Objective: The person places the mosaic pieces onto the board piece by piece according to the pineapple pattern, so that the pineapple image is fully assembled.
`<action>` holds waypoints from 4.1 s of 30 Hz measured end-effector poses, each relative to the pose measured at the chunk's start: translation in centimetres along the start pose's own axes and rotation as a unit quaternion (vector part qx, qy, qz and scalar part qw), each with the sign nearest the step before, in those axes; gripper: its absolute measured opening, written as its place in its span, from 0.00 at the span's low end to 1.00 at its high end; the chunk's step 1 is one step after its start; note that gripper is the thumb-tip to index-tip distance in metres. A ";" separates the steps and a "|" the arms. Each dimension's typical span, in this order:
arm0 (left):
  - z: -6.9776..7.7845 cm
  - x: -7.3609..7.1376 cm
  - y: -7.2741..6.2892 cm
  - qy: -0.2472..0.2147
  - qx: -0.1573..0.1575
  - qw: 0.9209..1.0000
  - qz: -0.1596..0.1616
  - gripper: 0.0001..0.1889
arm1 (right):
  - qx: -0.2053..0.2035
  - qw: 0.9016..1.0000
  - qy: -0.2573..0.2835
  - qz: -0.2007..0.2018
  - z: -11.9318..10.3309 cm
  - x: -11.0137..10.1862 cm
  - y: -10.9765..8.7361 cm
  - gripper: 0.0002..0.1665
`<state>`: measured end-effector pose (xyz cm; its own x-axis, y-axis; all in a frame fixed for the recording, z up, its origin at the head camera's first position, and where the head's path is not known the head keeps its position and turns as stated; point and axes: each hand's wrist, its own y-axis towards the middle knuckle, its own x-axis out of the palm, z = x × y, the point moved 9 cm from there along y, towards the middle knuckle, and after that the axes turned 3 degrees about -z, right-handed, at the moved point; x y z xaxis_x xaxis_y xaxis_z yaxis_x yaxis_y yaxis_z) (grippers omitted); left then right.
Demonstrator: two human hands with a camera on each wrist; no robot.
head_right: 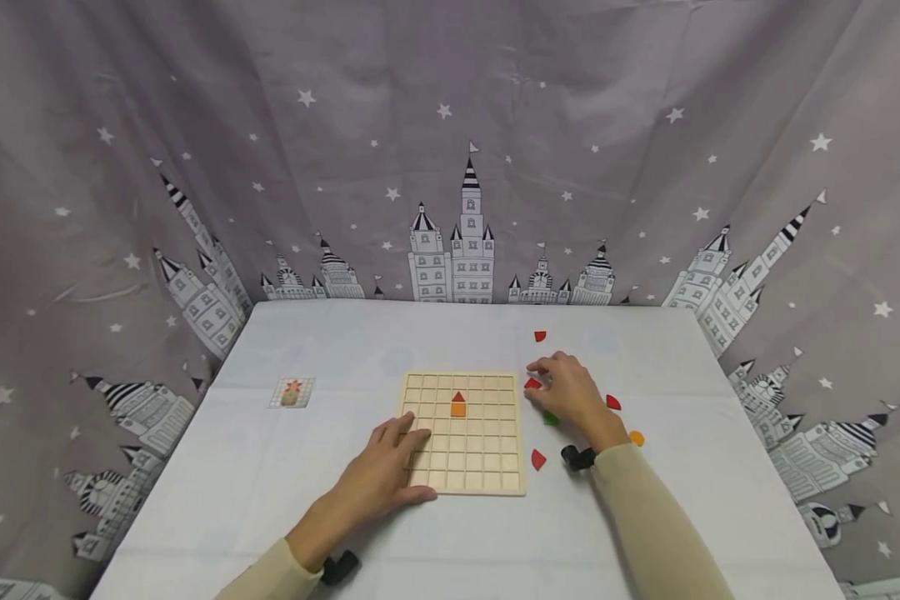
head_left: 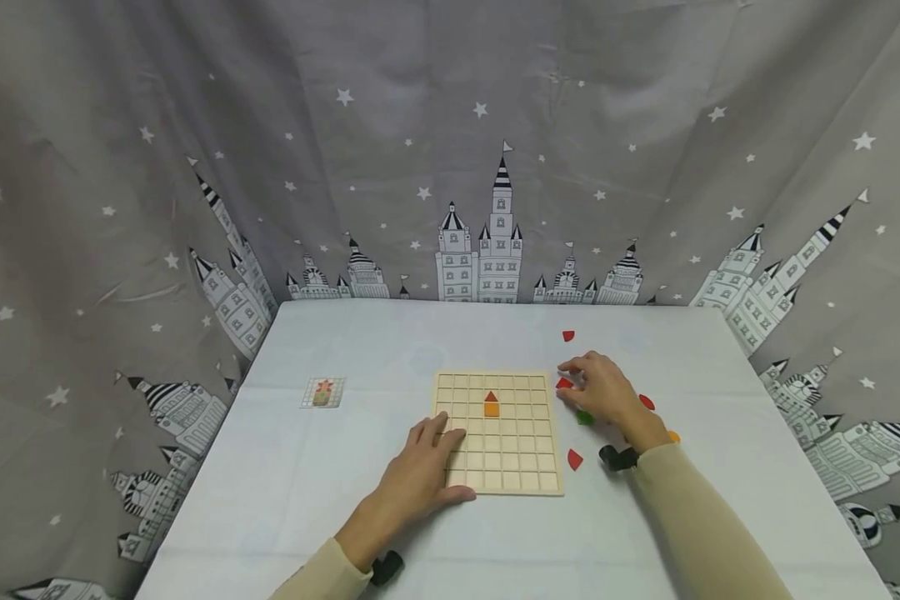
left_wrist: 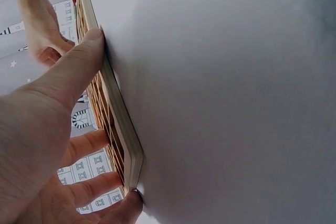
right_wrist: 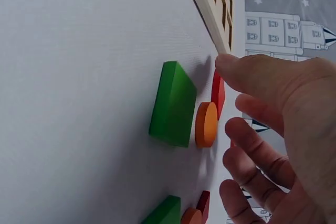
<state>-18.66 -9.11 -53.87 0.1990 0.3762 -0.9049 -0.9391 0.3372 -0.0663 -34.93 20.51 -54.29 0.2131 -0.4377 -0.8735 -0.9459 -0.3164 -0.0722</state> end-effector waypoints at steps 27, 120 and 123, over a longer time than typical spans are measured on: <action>-0.2 0.1 0.0 0.001 -0.004 1.000 -0.010 0.51 | 0.033 0.999 0.027 -0.004 0.1 0.5 0.5 0.20; 0.5 -0.1 0.6 0.016 -0.003 1.000 -0.019 0.50 | -0.187 0.981 0.032 -0.038 -9.9 3.7 -1.6 0.11; 0.6 -0.2 0.7 0.018 -0.003 1.000 -0.019 0.51 | -0.186 0.981 0.035 -0.038 -9.9 3.7 -1.4 0.09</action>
<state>-19.23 -8.45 -53.49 0.2244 0.3318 -0.9163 -0.9325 0.3462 -0.1031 -30.43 11.01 -52.65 0.3081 -0.4543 -0.8359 -0.7749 -0.6295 0.0565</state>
